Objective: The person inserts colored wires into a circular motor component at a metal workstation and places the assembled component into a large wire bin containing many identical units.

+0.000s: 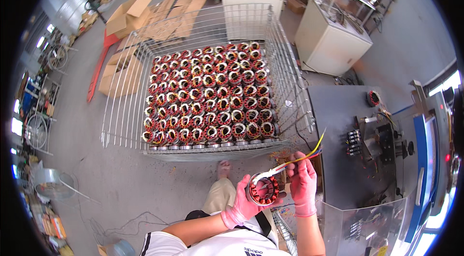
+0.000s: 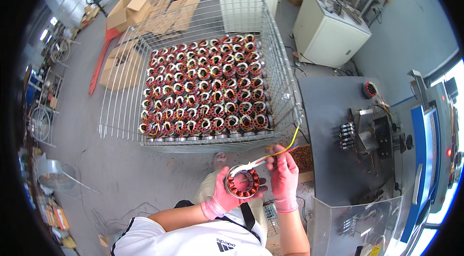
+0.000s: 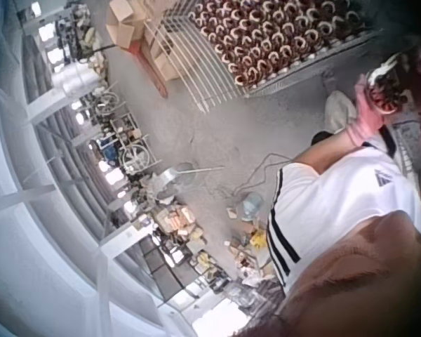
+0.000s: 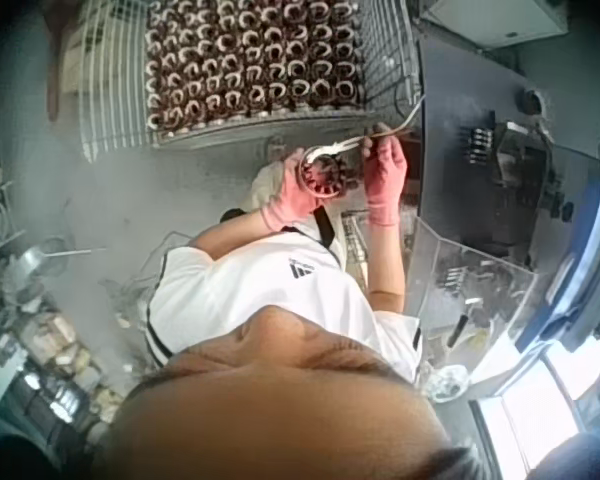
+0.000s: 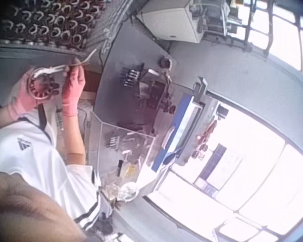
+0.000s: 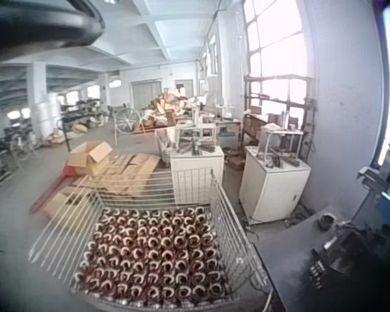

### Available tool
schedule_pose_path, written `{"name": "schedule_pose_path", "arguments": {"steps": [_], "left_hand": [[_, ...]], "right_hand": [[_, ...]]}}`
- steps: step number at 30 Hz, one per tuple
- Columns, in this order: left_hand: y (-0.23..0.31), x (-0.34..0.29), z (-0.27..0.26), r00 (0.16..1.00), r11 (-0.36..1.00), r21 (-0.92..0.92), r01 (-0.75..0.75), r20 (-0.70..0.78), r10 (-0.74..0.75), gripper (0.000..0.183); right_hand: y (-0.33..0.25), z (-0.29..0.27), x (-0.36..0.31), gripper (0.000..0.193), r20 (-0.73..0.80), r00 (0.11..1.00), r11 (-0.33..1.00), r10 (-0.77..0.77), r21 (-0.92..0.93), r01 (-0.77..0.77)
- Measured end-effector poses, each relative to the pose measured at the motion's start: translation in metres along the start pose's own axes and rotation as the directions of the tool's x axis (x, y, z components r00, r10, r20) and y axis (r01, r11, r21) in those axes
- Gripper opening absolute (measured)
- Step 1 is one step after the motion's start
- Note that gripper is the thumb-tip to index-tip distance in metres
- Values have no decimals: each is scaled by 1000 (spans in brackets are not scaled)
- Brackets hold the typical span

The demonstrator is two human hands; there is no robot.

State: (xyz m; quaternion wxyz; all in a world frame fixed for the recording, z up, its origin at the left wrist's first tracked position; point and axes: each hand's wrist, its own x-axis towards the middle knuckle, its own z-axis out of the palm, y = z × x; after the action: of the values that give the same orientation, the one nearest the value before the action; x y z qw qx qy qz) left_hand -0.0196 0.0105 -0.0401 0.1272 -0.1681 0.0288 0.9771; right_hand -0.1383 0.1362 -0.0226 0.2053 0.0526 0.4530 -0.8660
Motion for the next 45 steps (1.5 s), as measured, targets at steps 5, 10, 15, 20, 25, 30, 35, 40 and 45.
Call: {"name": "schedule_pose_path", "arguments": {"steps": [5, 10, 15, 20, 25, 30, 35, 40, 45], "left_hand": [[28, -50, -17, 980, 986, -76, -151, -140, 139, 87], [85, -105, -50, 940, 957, -79, -279, -229, 255, 70], [166, -162, -101, 932, 921, -195, -336, -209, 296, 68], [231, -201, -143, 880, 869, -226, -439, -304, 365, 63], [291, -213, -220, 880, 909, -149, -389, -350, 320, 60], [275, -259, -289, 638, 855, 191, -483, -592, 493, 55], [231, -285, -354, 505, 830, 101, -549, -751, 425, 50], [195, -254, -388, 422, 768, 7, -641, -832, 360, 54], [218, -224, -373, 448, 753, -24, -658, -815, 366, 43]], "right_hand": [[30, 84, -28, 14, 142, 990, 902, -13, -426, 73], [94, 157, -46, 10, 715, 696, -55, 72, -694, 718], [158, 230, -32, 27, 639, 578, 282, 509, -757, 589], [242, 290, -13, 42, 523, 290, 223, 801, -711, 666], [337, 305, 31, 37, 454, 291, 191, 842, -756, 625], [468, 293, 129, 33, 392, 595, 8, 702, -839, 544], [594, 301, 236, 31, 603, 490, -206, 629, -478, 854], [655, 319, 295, 27, 688, 386, -237, 614, -305, 922], [681, 314, 315, 27, 673, 366, -207, 643, -307, 929]]}}
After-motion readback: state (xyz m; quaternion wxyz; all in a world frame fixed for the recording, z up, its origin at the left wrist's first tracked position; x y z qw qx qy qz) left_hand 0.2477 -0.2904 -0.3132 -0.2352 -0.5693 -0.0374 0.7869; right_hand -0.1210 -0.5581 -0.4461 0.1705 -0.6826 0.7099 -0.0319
